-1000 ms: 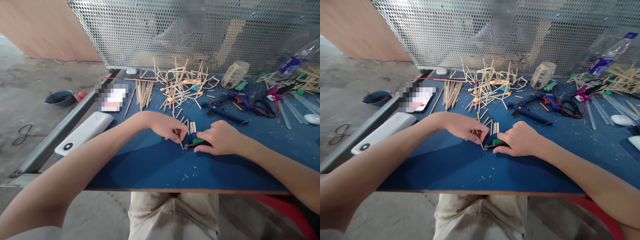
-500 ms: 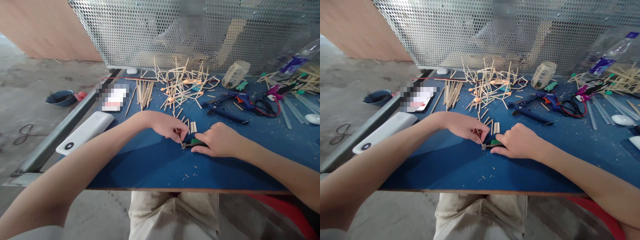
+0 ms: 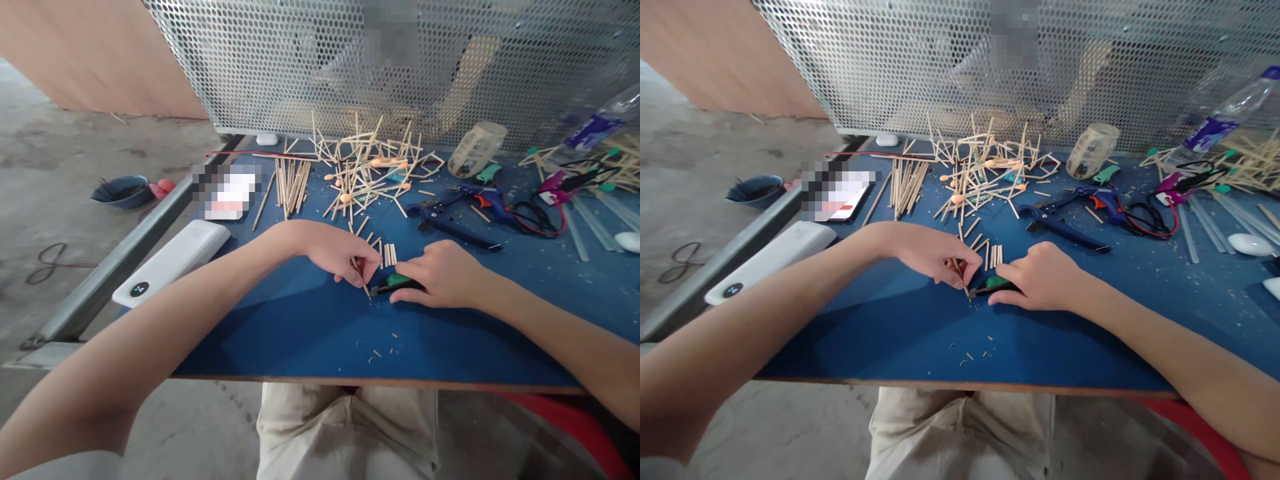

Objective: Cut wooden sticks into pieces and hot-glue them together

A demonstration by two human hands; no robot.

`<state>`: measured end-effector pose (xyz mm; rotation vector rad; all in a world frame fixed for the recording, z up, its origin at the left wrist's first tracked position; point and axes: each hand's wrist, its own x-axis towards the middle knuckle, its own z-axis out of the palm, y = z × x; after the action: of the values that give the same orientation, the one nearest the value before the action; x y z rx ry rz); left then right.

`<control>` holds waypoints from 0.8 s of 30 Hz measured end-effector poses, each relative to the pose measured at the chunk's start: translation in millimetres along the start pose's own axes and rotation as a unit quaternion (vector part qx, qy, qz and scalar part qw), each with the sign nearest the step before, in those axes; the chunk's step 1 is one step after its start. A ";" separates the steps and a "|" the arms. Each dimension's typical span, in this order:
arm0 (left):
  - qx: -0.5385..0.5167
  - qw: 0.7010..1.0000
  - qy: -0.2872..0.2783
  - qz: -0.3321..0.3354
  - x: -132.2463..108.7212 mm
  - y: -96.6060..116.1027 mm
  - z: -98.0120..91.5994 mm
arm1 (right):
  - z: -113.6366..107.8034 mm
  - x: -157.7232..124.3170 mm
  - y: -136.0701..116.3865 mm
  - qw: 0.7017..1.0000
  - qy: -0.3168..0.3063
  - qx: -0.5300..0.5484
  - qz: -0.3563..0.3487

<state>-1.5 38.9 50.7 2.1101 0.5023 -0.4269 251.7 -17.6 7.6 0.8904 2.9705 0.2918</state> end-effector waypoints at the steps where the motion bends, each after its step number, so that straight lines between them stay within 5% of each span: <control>1: -0.002 1.000 0.001 0.001 0.2 -0.1 -0.1 | -0.3 0.4 -2.9 1.000 0.001 -0.006 0.005; 7: 0.000 1.000 0.005 0.003 1.0 -2.1 0.0 | -9.3 0.4 -17.1 0.998 -0.029 -0.029 0.039; 15: 0.021 1.000 0.016 0.006 -1.4 0.9 1.1 | -17.8 0.8 -8.9 0.997 -0.073 -0.023 0.002; 24: 0.017 1.000 0.012 0.011 -1.8 2.6 0.6 | -3.4 0.4 -3.7 1.000 -0.009 0.013 0.006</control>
<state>-1.9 36.7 53.1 2.1542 0.4888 -0.4001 249.1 -20.9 10.3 0.9102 2.9602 0.2463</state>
